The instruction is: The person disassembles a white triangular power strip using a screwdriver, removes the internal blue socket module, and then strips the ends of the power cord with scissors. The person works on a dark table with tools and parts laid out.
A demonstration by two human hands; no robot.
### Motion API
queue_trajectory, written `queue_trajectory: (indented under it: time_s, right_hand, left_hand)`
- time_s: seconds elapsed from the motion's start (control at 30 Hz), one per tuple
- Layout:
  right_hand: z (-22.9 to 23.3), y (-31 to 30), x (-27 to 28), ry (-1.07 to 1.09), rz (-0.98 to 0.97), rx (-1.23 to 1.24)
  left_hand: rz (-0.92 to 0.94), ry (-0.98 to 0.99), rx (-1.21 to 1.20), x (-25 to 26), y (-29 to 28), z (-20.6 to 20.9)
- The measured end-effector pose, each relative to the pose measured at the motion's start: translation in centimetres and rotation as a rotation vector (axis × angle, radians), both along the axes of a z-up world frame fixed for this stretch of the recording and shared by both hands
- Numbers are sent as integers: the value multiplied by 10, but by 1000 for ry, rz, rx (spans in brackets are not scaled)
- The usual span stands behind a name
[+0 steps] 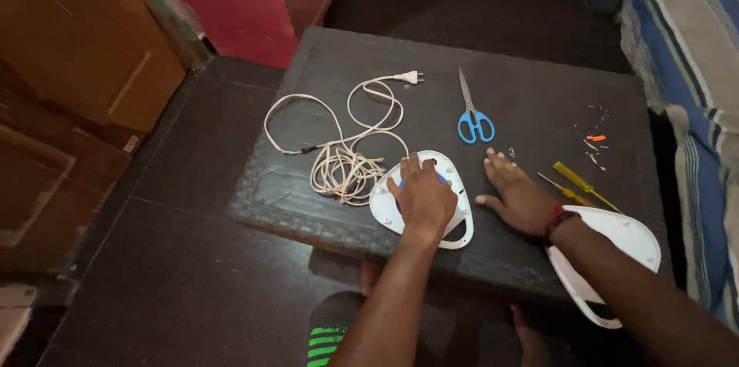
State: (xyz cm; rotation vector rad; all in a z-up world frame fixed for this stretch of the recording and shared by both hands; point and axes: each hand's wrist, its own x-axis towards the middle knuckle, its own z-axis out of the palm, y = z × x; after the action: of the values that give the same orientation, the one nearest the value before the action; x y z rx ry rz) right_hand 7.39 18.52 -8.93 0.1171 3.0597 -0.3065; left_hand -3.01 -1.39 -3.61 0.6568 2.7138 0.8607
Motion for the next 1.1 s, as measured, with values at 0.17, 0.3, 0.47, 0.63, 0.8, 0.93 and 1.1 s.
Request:
queue_trajectory:
  time_s: [0.17, 0.3, 0.47, 0.63, 0.8, 0.93, 1.1]
  right_hand:
    - [0, 30, -20, -201, -167, 123]
    - [-2, 42, -28, -264, -216, 365]
    - [11, 61, -32, -330, -363, 392]
    - [46, 34, -25, -27, -293, 324]
    - [81, -68, 38, 447, -259, -57]
    - [108, -106, 93, 330, -453, 46]
    - [90, -89, 133, 149, -573, 134]
  left_hand:
    - [1, 3, -33, 2, -3, 8]
    - [3, -70, -89, 0, -7, 15]
    - [8, -82, -104, -3, -12, 18]
    - [26, -107, -113, -7, -18, 23]
    - [60, -78, -133, -6, -19, 28]
    - [87, -101, -127, -2, -17, 29]
    - [84, -94, -175, 2, -20, 28]
